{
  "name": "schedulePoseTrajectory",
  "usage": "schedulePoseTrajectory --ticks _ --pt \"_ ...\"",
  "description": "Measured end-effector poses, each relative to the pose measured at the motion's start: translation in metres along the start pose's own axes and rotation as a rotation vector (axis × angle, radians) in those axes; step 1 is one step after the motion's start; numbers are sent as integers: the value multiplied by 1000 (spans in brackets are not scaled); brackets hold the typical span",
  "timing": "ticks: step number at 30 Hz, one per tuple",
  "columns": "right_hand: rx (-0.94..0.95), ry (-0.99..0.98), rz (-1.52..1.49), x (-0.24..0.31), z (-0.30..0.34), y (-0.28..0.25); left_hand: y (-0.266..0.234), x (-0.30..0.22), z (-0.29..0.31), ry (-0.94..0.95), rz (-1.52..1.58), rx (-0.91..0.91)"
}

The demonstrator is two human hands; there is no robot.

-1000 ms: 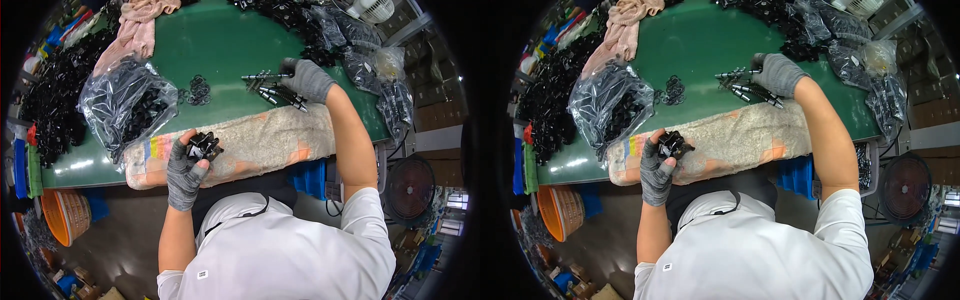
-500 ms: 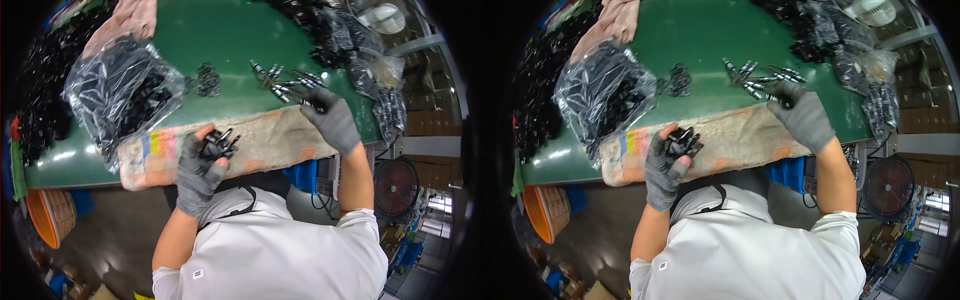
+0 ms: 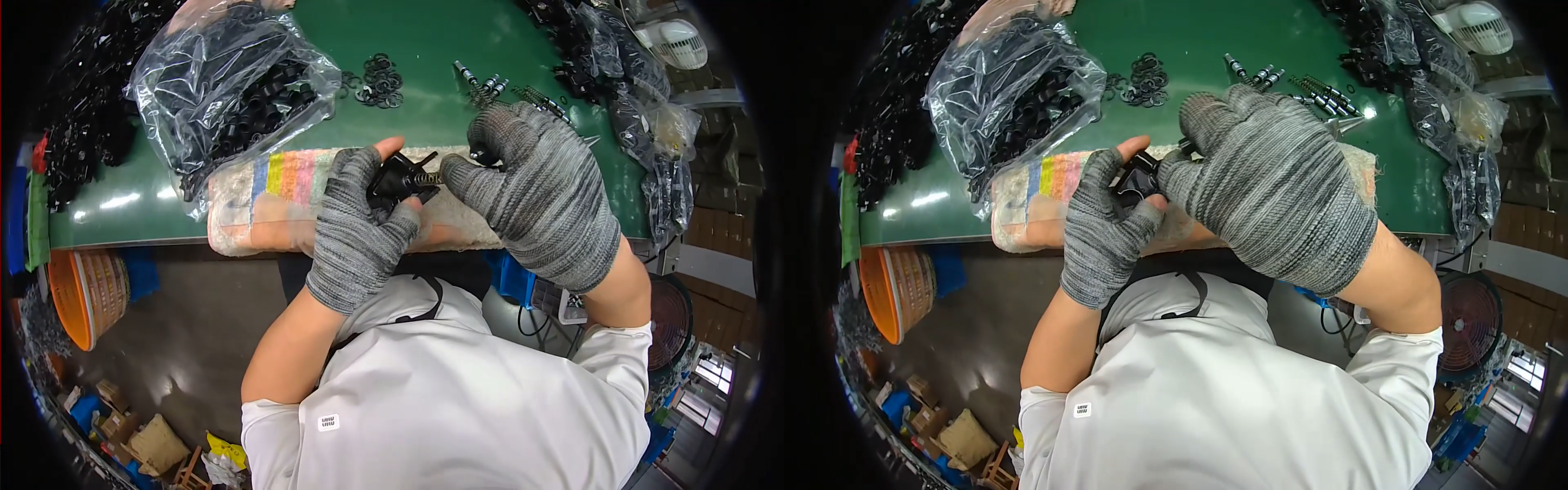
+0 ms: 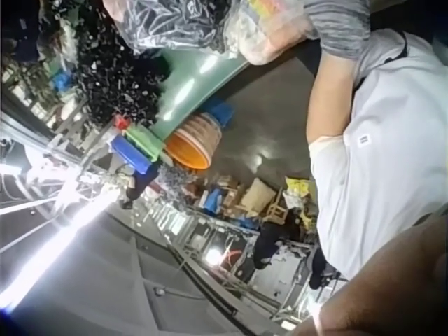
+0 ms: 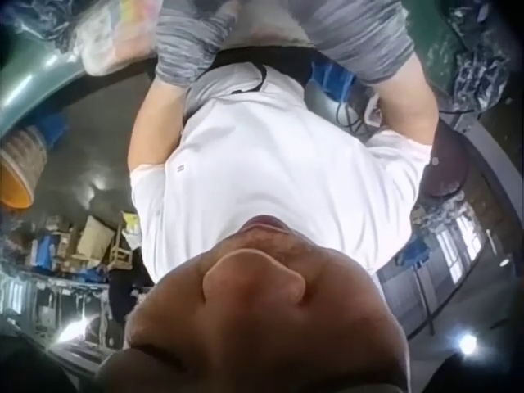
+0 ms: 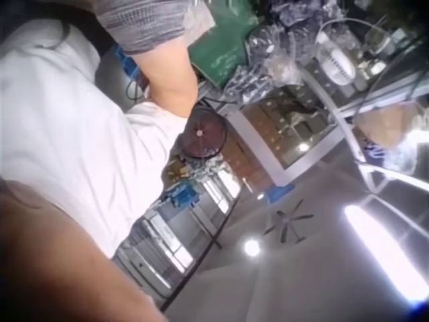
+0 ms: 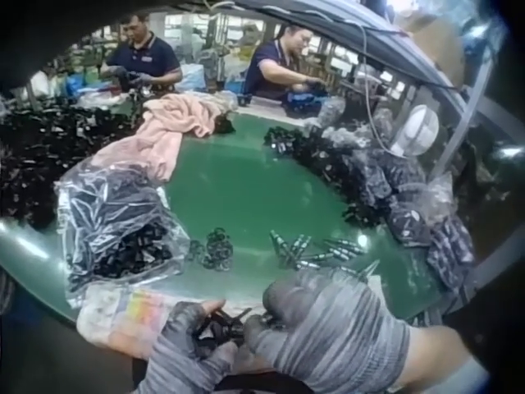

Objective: Assembling small black components and metal fasteners at a workstation.

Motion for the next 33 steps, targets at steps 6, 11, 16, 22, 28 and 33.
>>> schedulePoseTrajectory --ticks 6,11,16,22,28,33 --pt "187 -30 -122 -4 -13 14 6 1 8 -2 -14 29" --pt "-418 181 -1057 -55 -5 8 -17 14 15 -236 438 37" --pt "-798 57 -1665 -72 -47 51 -23 40 11 -249 539 -29" --pt "-913 157 -1591 -91 -75 93 -25 50 10 -297 532 10" --pt "-861 118 -1514 -106 -71 110 -25 46 7 -350 552 20" --pt "-771 172 -1644 -107 -43 107 -21 48 7 -292 512 -28"
Point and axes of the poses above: each hand's wrist, its own z-axis away from the middle knuckle, its own y-axis out of the palm, x = y × z, the point moved 5 cm from there along -z, towards the middle knuckle, and after that the axes turned 8 degrees about -z, right-handed, at the moved point
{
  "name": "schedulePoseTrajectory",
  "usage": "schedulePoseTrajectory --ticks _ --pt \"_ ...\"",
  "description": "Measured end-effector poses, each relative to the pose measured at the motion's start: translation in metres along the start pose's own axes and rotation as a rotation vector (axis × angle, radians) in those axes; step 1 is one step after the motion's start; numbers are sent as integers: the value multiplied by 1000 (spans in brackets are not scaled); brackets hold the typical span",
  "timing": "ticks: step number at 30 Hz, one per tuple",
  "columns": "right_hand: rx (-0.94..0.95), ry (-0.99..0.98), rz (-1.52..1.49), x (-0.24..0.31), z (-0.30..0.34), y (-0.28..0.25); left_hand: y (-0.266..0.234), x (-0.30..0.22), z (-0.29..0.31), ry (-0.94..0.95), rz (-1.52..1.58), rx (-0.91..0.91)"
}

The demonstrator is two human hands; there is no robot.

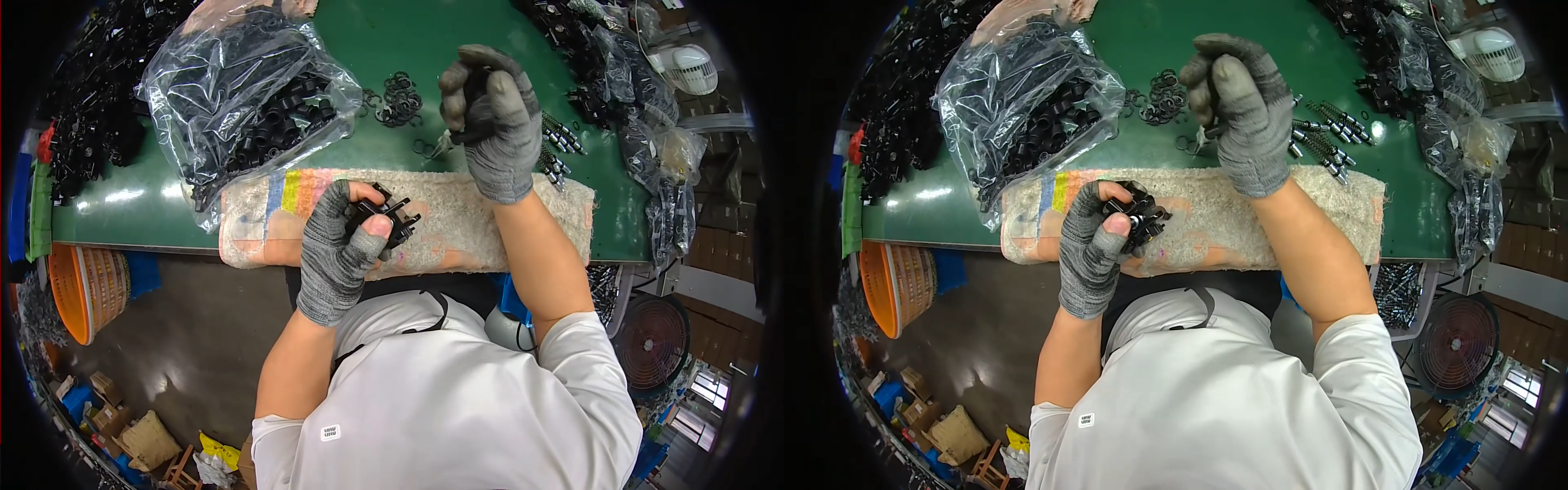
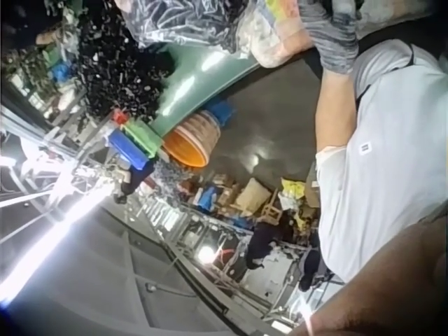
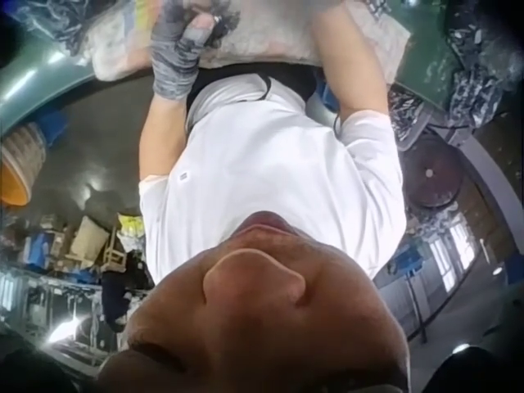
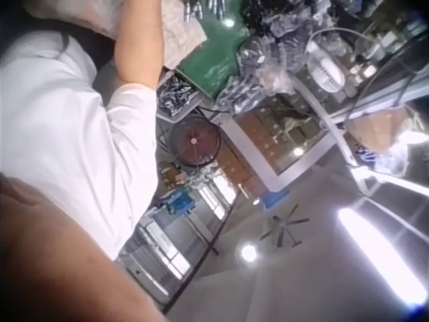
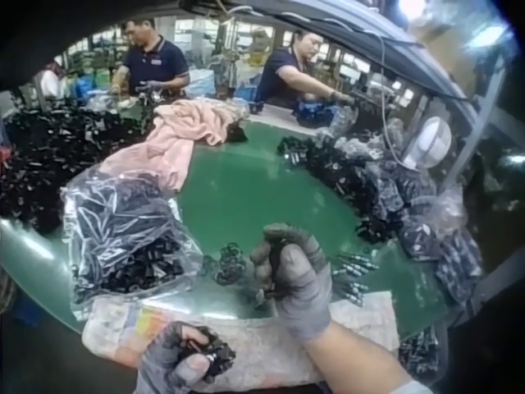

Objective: Assembling small black components and metal fasteners at a workstation.

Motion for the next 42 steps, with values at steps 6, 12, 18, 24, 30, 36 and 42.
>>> schedulePoseTrajectory --ticks 6,12,18,24,30,36,42 --pt "34 -141 -26 11 -4 -11 -1 -1 -2 -40 16 23" --pt "11 -185 -91 5 2 -10 0 5 -4 -57 50 26" --pt "45 -212 -23 3 2 -7 2 3 -6 -10 -69 -29" --pt "39 -188 -60 -4 1 -11 3 5 -7 -42 -71 -26" --pt "34 -209 -54 -5 2 -8 2 2 -5 -70 -66 -14" --pt "4 -175 -108 2 -2 -7 1 1 -7 0 -93 -14" --pt "4 -235 -14 18 -1 -27 2 7 -7 -34 -16 14"
Point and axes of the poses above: each hand's wrist, its own z-axis away from the middle knuckle, its own y-axis out of the palm, x = y × z, the point moved 5 cm from there along -z, towards the middle knuckle, and after that the axes turned 8 degrees about -z, right-handed, at the moved point
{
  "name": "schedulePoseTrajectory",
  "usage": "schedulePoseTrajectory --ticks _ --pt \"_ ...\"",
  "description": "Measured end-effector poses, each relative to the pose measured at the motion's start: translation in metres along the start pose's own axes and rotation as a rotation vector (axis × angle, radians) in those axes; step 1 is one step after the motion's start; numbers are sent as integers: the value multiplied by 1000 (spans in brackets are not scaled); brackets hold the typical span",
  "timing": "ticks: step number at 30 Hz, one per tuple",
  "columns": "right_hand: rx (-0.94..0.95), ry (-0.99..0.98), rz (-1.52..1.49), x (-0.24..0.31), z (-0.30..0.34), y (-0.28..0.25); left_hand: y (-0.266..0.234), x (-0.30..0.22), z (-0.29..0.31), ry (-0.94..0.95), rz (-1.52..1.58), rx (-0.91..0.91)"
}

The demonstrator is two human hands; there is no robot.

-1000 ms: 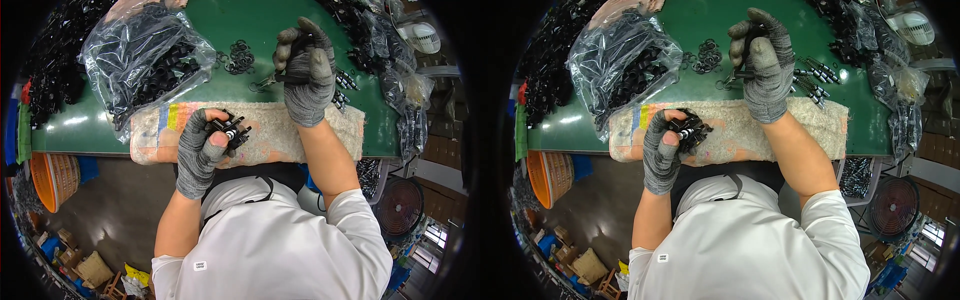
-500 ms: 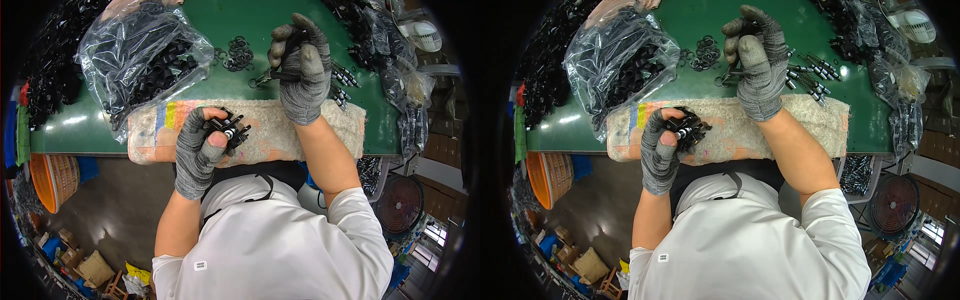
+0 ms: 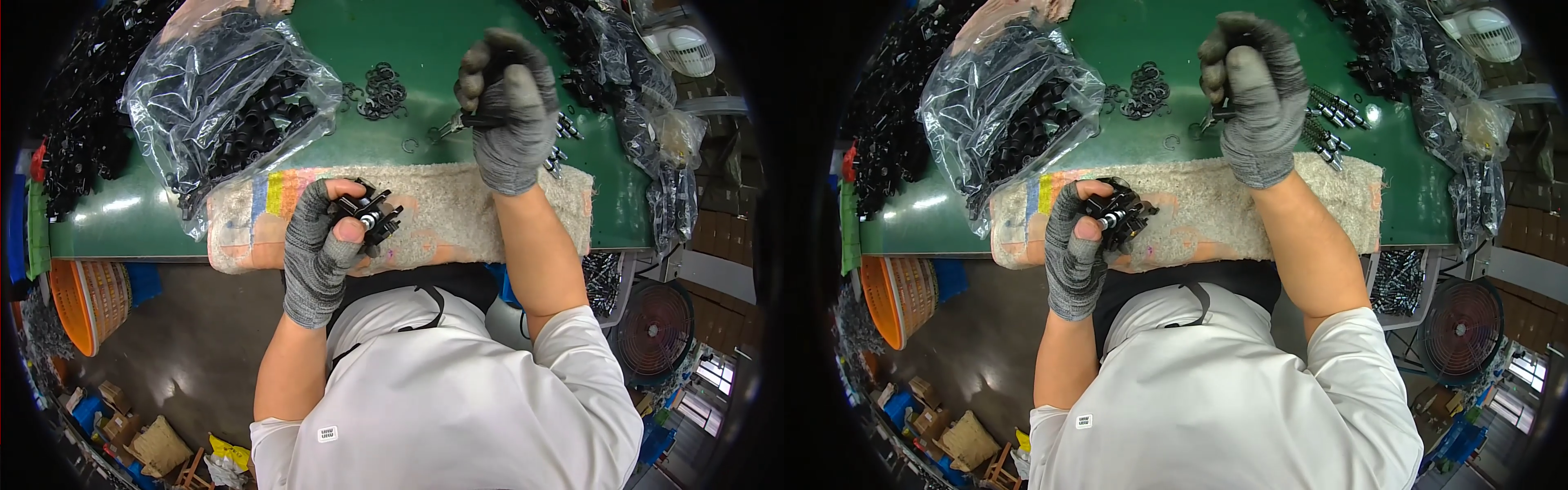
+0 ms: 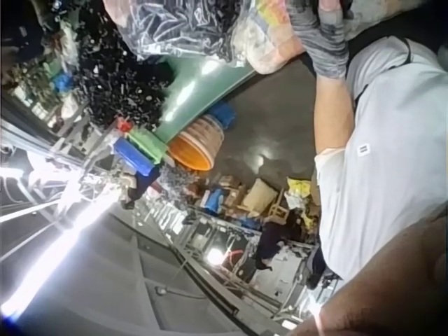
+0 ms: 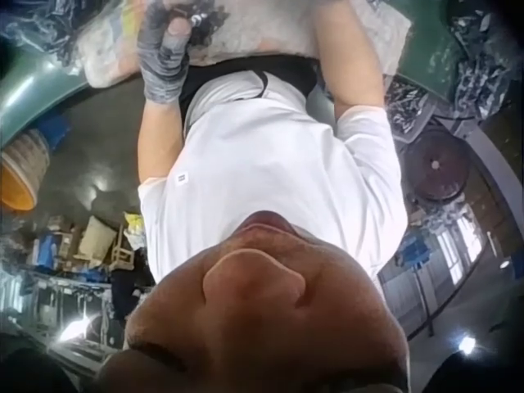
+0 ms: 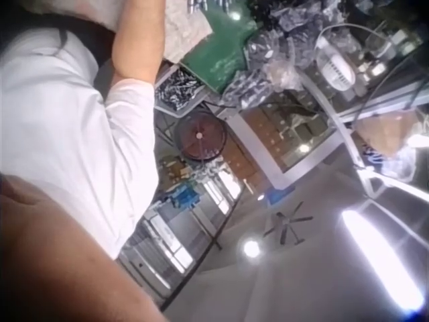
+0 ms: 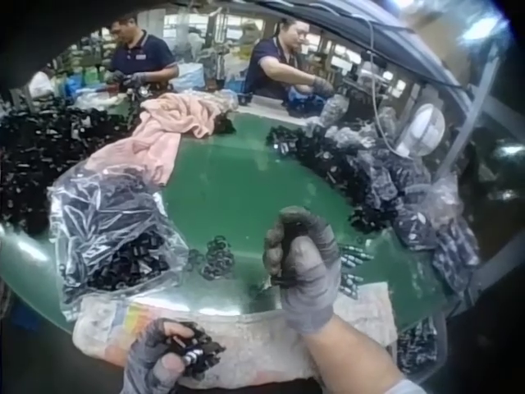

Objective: Assembling small black components and metal fasteners at a workstation.

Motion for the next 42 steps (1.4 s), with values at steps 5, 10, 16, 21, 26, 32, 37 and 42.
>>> schedulePoseTrajectory --ticks 5,10,16,21,26,32,37,42 --pt "10 55 70 -6 5 6 2 -9 9 -2 19 11" --pt "-22 97 23 2 8 7 19 -27 15 51 -30 148" --pt "46 202 -230 56 -2 45 36 -25 6 -57 -107 151" --pt "-259 250 -429 85 14 101 41 -28 0 -3 -246 136" --pt "-228 188 -176 86 23 97 49 -38 0 80 -422 134" --pt "-254 202 -35 88 23 97 51 -37 -1 147 -426 115" --pt "-274 238 -62 88 22 94 54 -41 1 99 -448 124" --pt "-285 374 0 83 21 96 54 -40 -1 155 -474 133"
Point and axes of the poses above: each hand's wrist, its own z-axis away from the middle knuckle, its own y-axis out of the palm, x = y × z, the point moved 5 cm from there along -z, towards the middle knuckle, and after that the axes turned 8 degrees about -z, right-handed, at the moved point
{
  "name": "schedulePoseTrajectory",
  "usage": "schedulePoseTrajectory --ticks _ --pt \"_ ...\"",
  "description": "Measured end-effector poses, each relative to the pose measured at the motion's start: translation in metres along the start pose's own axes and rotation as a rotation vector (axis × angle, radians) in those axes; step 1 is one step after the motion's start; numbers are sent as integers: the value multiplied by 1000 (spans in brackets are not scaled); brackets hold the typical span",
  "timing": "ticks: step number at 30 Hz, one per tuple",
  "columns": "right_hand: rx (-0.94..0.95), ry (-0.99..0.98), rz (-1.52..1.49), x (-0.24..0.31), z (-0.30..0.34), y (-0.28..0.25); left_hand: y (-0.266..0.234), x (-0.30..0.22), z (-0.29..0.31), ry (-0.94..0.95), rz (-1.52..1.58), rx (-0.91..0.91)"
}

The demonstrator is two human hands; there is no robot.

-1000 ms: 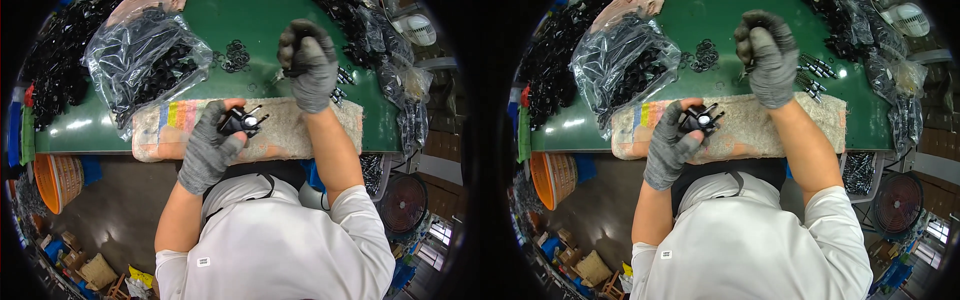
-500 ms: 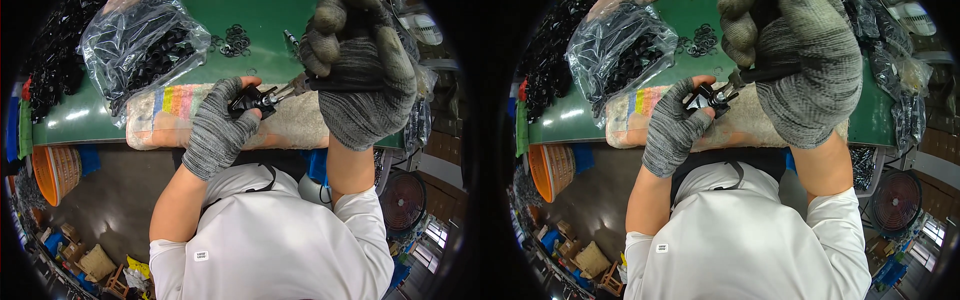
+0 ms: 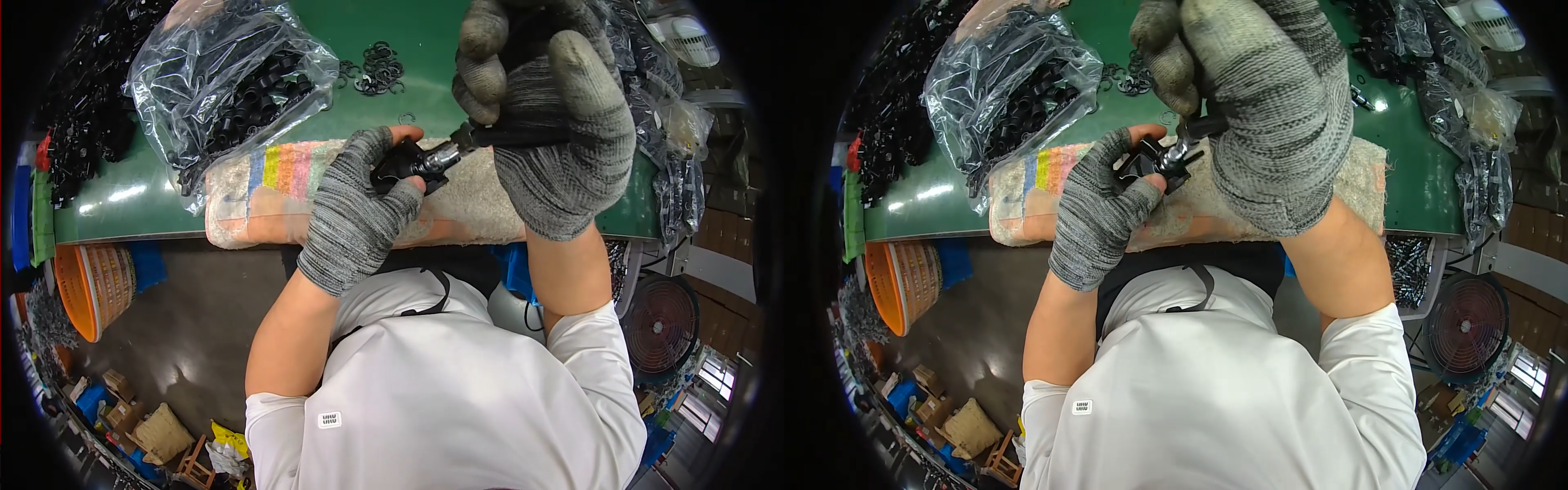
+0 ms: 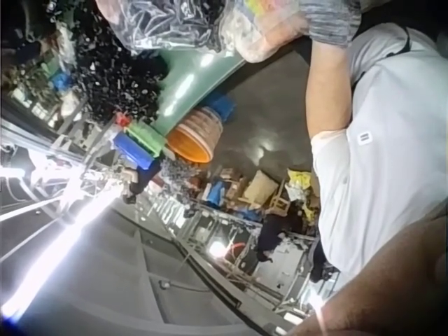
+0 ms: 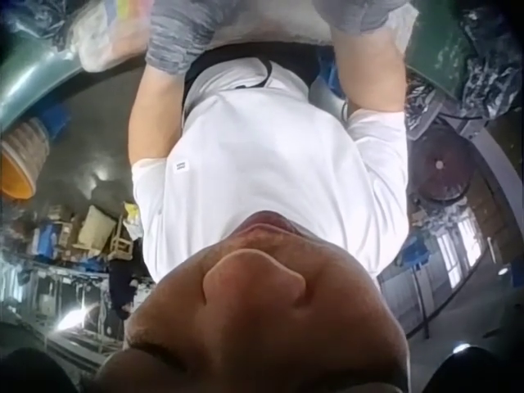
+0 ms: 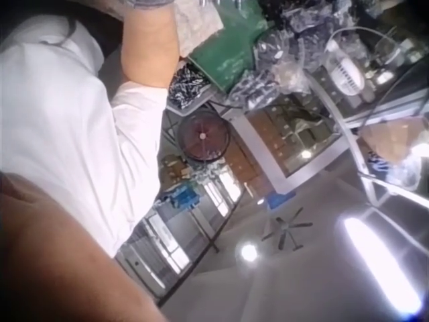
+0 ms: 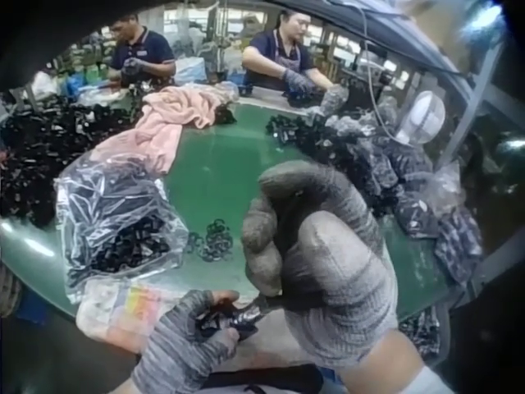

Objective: Assembling small black components and metal fasteners at a workstation.

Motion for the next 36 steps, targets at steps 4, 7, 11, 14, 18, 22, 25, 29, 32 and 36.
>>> schedulePoseTrajectory --ticks 4,7,11,14,18,22,25,29,32,36 --pt "46 -36 -24 -2 -4 -2 2 6 -2 -89 156 11" --pt "104 -66 -9 -1 -2 -3 5 5 -4 -149 232 25" --pt "180 -102 11 -1 1 -5 7 10 -6 -115 216 16" --pt "233 -129 27 -3 -1 -8 7 15 -8 -174 241 21" --pt "295 -161 47 -5 -1 -13 9 11 -10 -113 188 23" --pt "355 -184 63 -13 -4 -22 11 17 -8 -196 239 13" --pt "407 -202 62 -20 1 -23 7 17 -6 -169 277 -38" --pt "399 -262 358 -6 5 -3 2 2 5 -137 408 33" --pt "424 -142 159 -13 15 15 -10 1 15 -83 344 43" --pt "611 -267 204 9 18 34 -28 2 34 -33 296 -25"
Point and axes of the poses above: each hand's wrist, its own z-axis away from the middle knuckle, its own y-axis out of the palm, x = y × z, the point moved 5 cm from there along -z, towards the middle knuckle, and after that the axes turned 8 degrees about -z, right-handed, at the moved point
